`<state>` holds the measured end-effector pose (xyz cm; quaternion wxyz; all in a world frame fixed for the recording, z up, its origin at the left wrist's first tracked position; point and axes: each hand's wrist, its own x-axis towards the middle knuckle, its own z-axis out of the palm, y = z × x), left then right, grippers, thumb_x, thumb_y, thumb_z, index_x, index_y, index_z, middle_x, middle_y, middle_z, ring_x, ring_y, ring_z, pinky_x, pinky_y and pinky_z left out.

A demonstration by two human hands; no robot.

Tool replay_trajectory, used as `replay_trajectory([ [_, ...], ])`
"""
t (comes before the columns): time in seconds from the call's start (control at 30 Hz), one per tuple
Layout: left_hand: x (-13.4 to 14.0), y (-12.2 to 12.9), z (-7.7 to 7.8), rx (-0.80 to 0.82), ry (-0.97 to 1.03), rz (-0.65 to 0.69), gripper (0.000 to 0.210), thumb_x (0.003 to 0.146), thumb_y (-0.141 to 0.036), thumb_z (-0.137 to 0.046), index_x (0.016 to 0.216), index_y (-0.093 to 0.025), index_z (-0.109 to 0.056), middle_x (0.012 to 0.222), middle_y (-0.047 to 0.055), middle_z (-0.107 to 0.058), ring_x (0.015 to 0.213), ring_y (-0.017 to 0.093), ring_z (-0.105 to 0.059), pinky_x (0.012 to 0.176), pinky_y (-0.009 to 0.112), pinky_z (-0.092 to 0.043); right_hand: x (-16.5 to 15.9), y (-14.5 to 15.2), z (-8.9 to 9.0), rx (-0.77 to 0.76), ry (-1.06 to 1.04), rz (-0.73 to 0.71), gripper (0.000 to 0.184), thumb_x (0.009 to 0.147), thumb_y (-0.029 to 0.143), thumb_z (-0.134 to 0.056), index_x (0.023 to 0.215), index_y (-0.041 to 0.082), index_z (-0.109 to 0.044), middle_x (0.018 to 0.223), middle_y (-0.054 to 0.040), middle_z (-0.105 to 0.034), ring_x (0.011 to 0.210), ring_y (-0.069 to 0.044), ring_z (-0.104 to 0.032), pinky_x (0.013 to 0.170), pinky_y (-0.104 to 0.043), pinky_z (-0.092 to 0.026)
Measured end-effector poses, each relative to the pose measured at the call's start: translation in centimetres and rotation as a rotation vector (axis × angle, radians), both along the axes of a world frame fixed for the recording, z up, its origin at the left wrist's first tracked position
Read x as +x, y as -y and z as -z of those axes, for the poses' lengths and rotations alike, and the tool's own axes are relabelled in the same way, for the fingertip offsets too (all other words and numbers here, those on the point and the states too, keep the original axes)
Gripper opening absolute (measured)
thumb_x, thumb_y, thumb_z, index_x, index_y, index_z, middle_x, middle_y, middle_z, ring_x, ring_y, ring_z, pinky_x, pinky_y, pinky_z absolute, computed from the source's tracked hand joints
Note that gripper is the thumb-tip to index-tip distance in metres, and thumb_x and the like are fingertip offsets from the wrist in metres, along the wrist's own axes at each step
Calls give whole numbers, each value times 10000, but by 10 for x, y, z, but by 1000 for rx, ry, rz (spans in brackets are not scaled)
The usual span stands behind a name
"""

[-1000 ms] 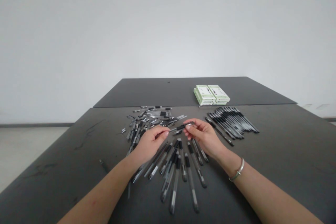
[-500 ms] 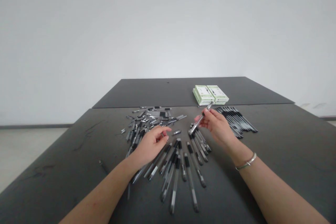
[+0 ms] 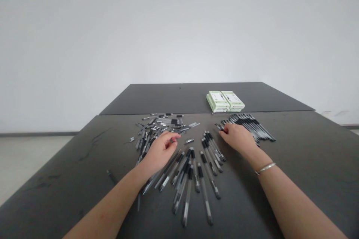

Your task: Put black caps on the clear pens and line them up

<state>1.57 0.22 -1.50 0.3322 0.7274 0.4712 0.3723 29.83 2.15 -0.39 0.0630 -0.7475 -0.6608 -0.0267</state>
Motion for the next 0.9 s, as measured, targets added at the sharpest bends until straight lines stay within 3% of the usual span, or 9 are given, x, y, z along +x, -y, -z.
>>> replay_trajectory([
  [0.37, -3, -4, 5, 21, -48, -17, 248, 813, -129, -503, 992, -160, -671, 895, 35, -565, 692, 121, -544, 614, 233, -428, 9, -6, 8, -57, 106, 31, 272, 906, 349, -478, 899, 129, -637, 968, -164, -693, 924, -284, -664, 713, -332, -468],
  [0.9, -3, -3, 3, 19, -51, -4, 232, 817, -136, -499, 965, -165, -675, 894, 35, -561, 738, 136, -559, 645, 245, -433, 20, -11, 15, -44, 121, 97, 208, 919, 256, -454, 984, 109, -587, 1008, -176, -685, 952, -297, -666, 727, -349, -476],
])
